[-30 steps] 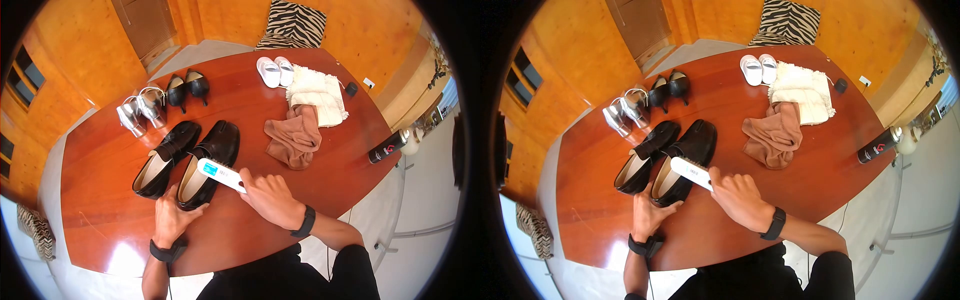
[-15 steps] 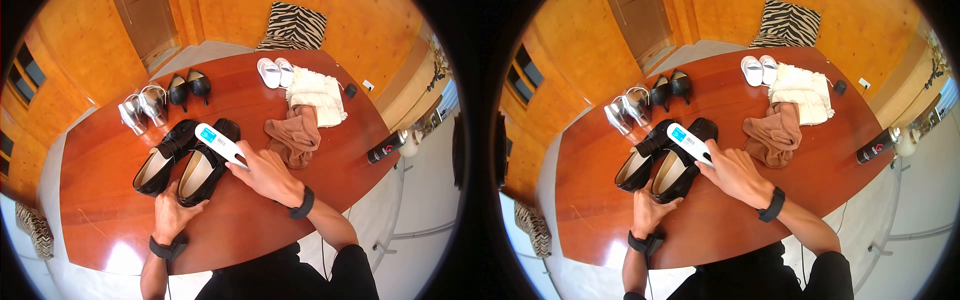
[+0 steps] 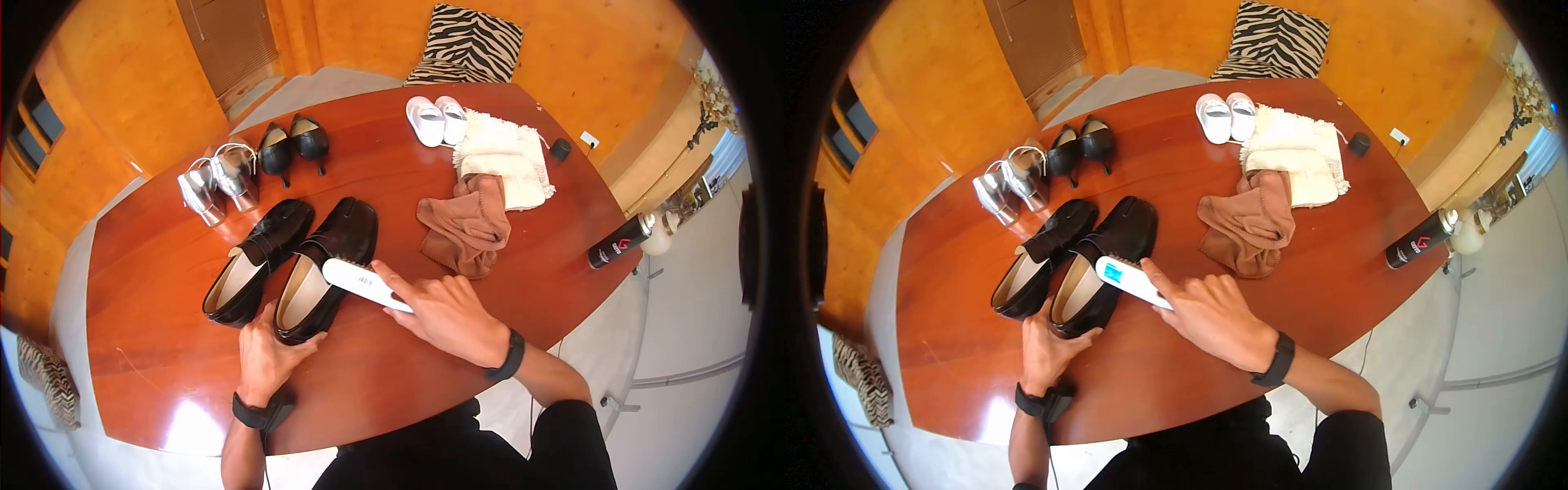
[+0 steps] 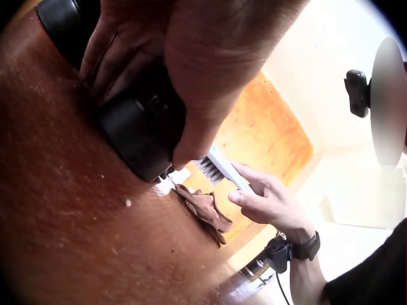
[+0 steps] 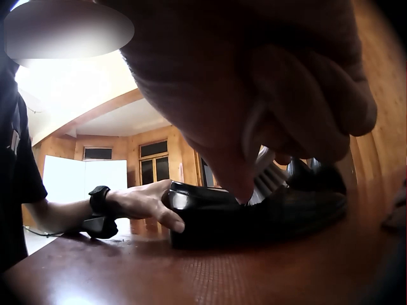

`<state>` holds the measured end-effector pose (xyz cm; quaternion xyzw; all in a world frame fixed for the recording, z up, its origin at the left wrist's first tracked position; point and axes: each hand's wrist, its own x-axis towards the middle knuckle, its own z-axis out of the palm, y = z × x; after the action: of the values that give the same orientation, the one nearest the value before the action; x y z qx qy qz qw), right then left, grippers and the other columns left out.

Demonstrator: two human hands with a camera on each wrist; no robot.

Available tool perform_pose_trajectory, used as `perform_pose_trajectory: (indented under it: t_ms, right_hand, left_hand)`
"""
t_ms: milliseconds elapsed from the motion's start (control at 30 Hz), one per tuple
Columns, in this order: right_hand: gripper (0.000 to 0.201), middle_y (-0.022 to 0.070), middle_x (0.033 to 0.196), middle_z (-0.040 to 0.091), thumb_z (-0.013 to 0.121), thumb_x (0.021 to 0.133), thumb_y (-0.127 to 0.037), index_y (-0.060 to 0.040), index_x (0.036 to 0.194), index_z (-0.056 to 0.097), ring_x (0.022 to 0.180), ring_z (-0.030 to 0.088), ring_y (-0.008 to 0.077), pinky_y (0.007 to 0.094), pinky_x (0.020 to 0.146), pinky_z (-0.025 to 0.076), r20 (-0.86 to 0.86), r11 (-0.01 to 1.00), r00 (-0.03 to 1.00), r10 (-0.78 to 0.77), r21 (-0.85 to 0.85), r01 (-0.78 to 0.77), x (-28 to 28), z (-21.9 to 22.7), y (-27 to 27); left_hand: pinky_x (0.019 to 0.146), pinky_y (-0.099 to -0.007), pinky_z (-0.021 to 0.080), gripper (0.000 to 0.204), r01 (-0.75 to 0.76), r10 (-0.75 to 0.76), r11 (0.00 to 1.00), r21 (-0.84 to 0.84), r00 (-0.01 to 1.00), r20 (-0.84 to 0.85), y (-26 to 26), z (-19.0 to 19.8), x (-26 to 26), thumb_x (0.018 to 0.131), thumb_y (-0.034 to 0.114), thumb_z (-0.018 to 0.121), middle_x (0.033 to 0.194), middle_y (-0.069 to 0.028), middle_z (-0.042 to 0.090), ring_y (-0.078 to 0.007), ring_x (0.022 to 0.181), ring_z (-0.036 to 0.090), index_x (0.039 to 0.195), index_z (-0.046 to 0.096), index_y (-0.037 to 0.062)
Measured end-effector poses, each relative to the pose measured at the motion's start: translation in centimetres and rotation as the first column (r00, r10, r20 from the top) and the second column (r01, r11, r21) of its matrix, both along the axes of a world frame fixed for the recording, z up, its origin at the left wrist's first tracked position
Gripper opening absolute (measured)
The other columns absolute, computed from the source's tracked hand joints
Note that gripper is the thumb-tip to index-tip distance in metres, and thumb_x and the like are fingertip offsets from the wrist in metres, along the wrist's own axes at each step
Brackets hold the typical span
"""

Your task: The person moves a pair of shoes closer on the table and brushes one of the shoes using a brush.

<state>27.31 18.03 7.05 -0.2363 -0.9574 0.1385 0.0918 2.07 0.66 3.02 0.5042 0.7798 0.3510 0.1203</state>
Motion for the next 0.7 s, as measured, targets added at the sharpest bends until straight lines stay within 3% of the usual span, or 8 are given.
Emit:
perform_pose_trajectory:
  t_ms: [100,233,333,500,567,600,633,700]
  right_hand:
    - [0.072,0.0203,0.081,0.074,0.071,0.108,-0.033,-0.0060,0.170,0.048,0.062,0.069,0.0408,0.0526,0.057,0.048,-0.024,0.999,0.999,-0.042,0.003,0.042,-1.9,-1.3,-0.2]
    - [0.077,0.0220,0.087,0.078,0.071,0.109,-0.039,-0.0076,0.172,0.042,0.064,0.072,0.0424,0.0549,0.055,0.052,-0.244,0.996,0.966,-0.090,-0.005,0.091,-6.0,-3.7,0.7]
    - [0.073,0.0233,0.084,0.076,0.071,0.108,-0.034,0.0010,0.167,0.045,0.066,0.072,0.0452,0.0570,0.059,0.054,-0.351,0.996,0.934,-0.065,-0.084,0.037,-9.2,-3.7,1.4]
    - [0.064,0.0265,0.075,0.072,0.073,0.105,-0.032,0.0088,0.151,0.054,0.066,0.071,0.0489,0.0589,0.059,0.052,-0.524,0.997,0.850,-0.059,-0.078,0.021,-12.6,-4.2,2.5]
    - [0.056,0.0258,0.072,0.072,0.073,0.106,-0.033,0.0078,0.141,0.057,0.065,0.070,0.0491,0.0593,0.059,0.051,-0.540,0.994,0.838,-0.076,-0.107,0.022,-13.0,-4.5,2.5]
    - [0.056,0.0256,0.072,0.072,0.073,0.106,-0.033,0.0082,0.140,0.057,0.065,0.070,0.0489,0.0594,0.058,0.050,-0.543,0.993,0.836,-0.079,-0.120,0.016,-13.2,-4.9,2.3]
    - [0.056,0.0254,0.072,0.072,0.073,0.106,-0.033,0.0087,0.139,0.057,0.064,0.070,0.0487,0.0596,0.058,0.050,-0.542,0.991,0.835,-0.093,-0.135,0.023,-13.2,-5.3,2.1]
    - [0.057,0.0258,0.071,0.071,0.074,0.105,-0.033,0.0104,0.138,0.058,0.064,0.071,0.0485,0.0597,0.058,0.051,-0.508,0.980,0.853,-0.122,-0.196,0.023,-13.1,-5.6,1.7]
  left_hand:
    - [0.085,-0.0452,0.066,0.066,-0.020,0.020,0.998,-0.061,1.000,0.010,0.1,0.8,0.5,0.072,0.027,0.102,0.100,-0.0260,0.083,-0.0388,0.092,0.084,0.119,0.072,-0.0089]
    - [0.083,-0.0445,0.067,0.063,0.013,-0.012,1.000,-0.010,1.000,0.015,0.3,1.0,0.7,0.072,0.024,0.102,0.099,-0.0271,0.083,-0.0386,0.091,0.084,0.116,0.071,-0.0093]
    - [0.081,-0.0450,0.067,0.060,-0.052,0.054,0.996,-0.074,0.998,0.032,0.2,1.0,0.9,0.072,0.020,0.102,0.097,-0.0292,0.082,-0.0383,0.090,0.084,0.113,0.071,-0.0110]
    - [0.083,-0.0444,0.065,0.062,-0.014,0.014,1.000,-0.004,0.998,0.061,0.0,-0.2,0.7,0.070,0.016,0.102,0.100,-0.0253,0.083,-0.0366,0.089,0.083,0.117,0.072,-0.0120]
    - [0.074,-0.0419,0.062,0.063,-0.087,0.087,0.996,-0.007,0.995,0.053,-0.2,-1.1,0.3,0.069,0.016,0.103,0.093,-0.0201,0.082,-0.0304,0.079,0.079,0.116,0.073,-0.0105]
    - [0.065,-0.0373,0.057,0.063,-0.118,0.119,0.993,-0.029,0.992,0.040,-0.4,-1.5,0.1,0.069,0.015,0.104,0.085,-0.0146,0.078,-0.0221,0.071,0.072,0.116,0.072,-0.0101]
    - [0.059,-0.0331,0.052,0.064,-0.090,0.076,0.992,0.094,0.987,0.144,-0.2,-1.4,0.6,0.069,0.014,0.104,0.082,-0.0095,0.075,-0.0137,0.070,0.066,0.118,0.072,-0.0103]
    - [0.073,-0.0310,0.061,0.074,-0.082,0.000,0.978,0.193,0.921,0.390,0.1,-1.2,1.3,0.074,-0.003,0.098,0.106,-0.0119,0.078,-0.0148,0.088,0.072,0.138,0.063,-0.0146]
